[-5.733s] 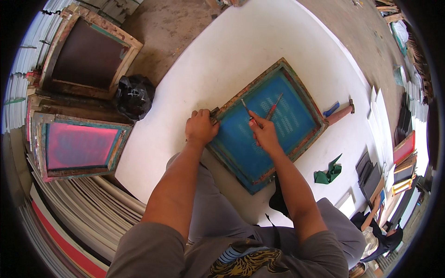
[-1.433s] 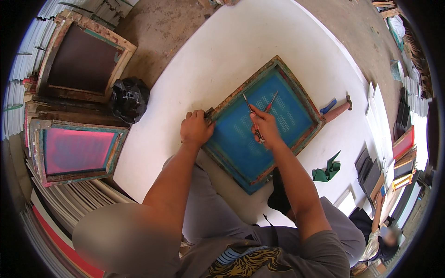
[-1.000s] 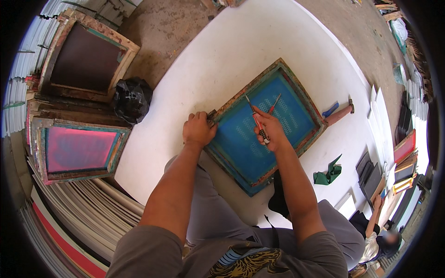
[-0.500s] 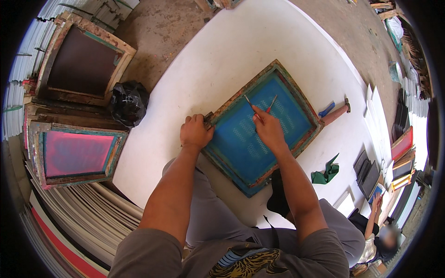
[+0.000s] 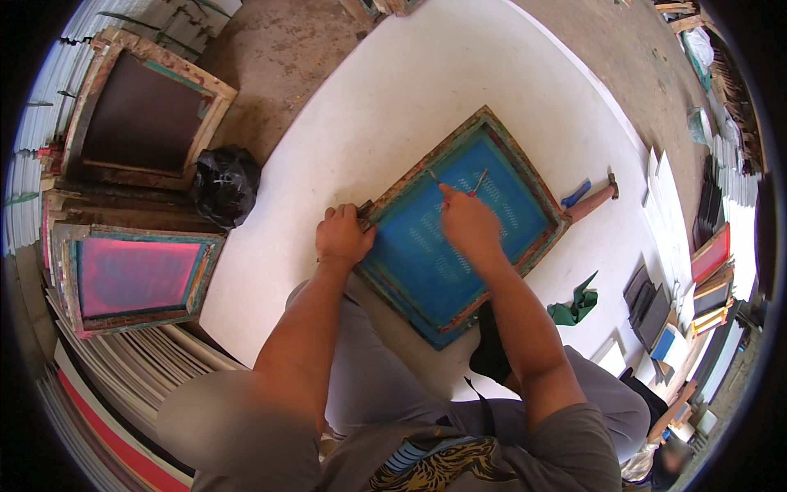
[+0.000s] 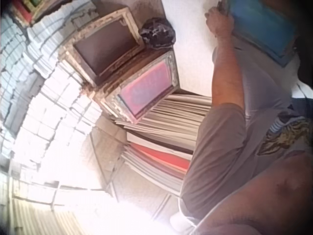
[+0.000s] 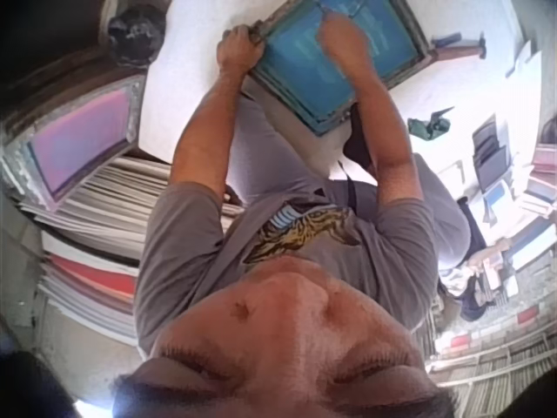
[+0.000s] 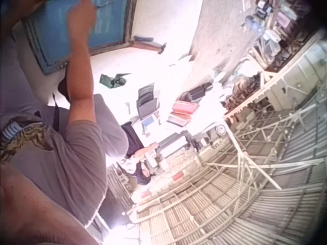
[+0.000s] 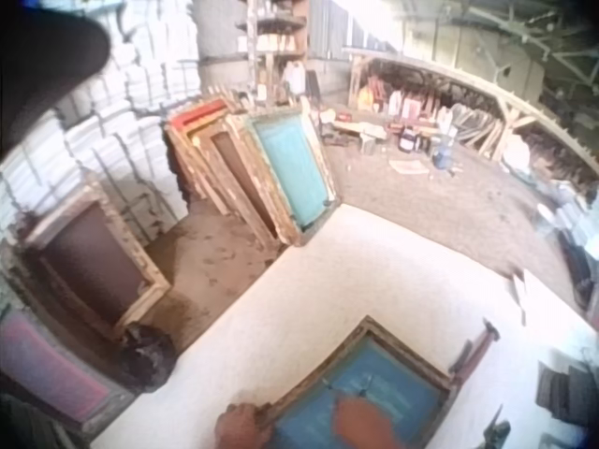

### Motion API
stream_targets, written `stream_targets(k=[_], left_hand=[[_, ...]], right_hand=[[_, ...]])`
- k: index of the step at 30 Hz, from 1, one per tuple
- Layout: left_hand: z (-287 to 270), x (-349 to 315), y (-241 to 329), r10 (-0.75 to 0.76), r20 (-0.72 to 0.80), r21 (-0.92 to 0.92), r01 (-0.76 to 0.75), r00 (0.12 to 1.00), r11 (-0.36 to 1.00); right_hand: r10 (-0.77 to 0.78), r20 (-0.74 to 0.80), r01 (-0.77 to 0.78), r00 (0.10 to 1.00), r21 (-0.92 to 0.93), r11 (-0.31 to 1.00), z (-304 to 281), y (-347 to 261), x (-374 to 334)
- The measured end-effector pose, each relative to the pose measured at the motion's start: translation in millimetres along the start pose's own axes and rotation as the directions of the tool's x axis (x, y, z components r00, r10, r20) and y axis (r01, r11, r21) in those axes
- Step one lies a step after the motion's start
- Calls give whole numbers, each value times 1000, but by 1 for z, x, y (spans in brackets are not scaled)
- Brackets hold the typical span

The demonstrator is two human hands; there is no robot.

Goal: The person sits on the floor and uses a screwdriver and pliers to remove staples and debris from the frame of a pink screen. They then place the screen aside and pick up a blue screen, continuing to scrape and remove staples from its frame using the same tools.

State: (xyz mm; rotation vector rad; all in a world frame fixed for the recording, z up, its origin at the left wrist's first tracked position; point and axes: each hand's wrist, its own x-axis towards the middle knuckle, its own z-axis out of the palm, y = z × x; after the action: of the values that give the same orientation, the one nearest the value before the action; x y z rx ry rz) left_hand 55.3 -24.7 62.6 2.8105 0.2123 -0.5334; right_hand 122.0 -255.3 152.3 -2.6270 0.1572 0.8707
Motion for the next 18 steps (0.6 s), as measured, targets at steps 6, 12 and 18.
stream_targets(k=[6, 12, 18], left_hand=[[-1, -1, -2, 29, -39, -50, -30, 999, 998], [2, -2, -4, 47, -49, -59, -50, 998, 997], [0, 0, -3, 11, -6, -44, -11, 1000, 999]], right_hand=[[-78, -25, 81, 997, 187, 979, 19, 21, 12], [-74, 6, 65, 997, 411, 909, 29, 37, 10], [-122, -87, 146, 989, 385, 911, 44, 53, 21]])
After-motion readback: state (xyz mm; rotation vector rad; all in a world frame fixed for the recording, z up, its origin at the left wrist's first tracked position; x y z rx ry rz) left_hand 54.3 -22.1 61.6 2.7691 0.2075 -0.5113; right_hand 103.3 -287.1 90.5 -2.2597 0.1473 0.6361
